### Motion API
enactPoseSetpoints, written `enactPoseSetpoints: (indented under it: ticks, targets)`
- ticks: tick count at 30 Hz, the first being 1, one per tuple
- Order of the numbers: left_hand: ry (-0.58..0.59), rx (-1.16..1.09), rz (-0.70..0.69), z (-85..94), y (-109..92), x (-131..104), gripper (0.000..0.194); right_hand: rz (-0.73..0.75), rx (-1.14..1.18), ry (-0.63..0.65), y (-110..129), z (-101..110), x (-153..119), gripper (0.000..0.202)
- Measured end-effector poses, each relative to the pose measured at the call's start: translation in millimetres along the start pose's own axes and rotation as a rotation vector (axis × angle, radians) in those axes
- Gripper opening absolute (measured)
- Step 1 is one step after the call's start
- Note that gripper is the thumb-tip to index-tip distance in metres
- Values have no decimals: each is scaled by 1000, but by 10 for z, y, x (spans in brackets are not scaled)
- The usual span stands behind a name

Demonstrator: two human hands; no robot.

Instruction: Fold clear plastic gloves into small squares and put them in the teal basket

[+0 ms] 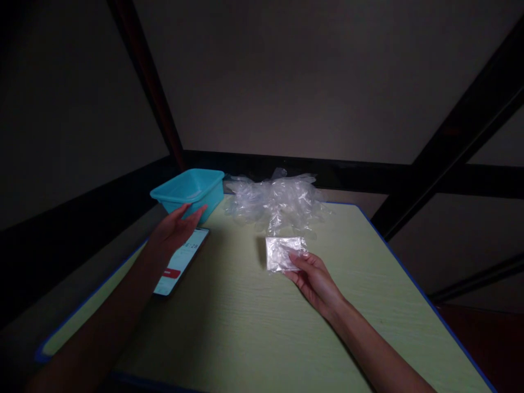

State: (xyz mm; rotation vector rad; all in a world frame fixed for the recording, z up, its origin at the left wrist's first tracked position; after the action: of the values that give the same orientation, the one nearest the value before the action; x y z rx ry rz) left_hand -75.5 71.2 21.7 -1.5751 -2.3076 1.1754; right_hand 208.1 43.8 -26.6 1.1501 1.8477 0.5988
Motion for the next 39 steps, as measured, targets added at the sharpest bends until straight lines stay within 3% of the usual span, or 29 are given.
enactPoseSetpoints:
  ticks: [9, 18, 22, 27, 34, 36, 39]
  targets:
    - [57, -59, -65, -3, 42, 82, 24, -5, 2, -36, -15, 50, 33, 30]
    - [148, -40, -267, -73, -3, -98, 21, 11, -26, 15, 1, 68, 38, 24]
    - [242, 1, -271, -96, 24, -190, 8, 34, -28, 23, 43, 54, 17, 23]
    - [380, 85, -152, -127, 132, -343, 4, 82, 20, 11, 237, 41, -66, 27]
    - [440, 229, 186, -154, 453, -646, 13, 298, -39, 0, 724, 85, -332, 27]
    - [528, 256, 274, -142, 587, -733, 4, 324, -66, -19, 814, 94, -402, 26]
    - [678, 277, 365, -99, 766, -866, 20, 331, -98, -30, 895, 73, -510, 22]
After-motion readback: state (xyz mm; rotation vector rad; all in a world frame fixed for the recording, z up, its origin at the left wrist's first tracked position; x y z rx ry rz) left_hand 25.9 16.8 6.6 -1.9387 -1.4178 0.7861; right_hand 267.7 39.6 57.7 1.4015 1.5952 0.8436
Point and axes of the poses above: each hand's wrist, its own x-axis towards the middle knuckle, its own z-axis out of the back of the hand, y = z × x, the point moved 4 cm from there along x, towards the middle knuckle, and after that the axes turned 7 degrees about -z, right-handed, at the moved point
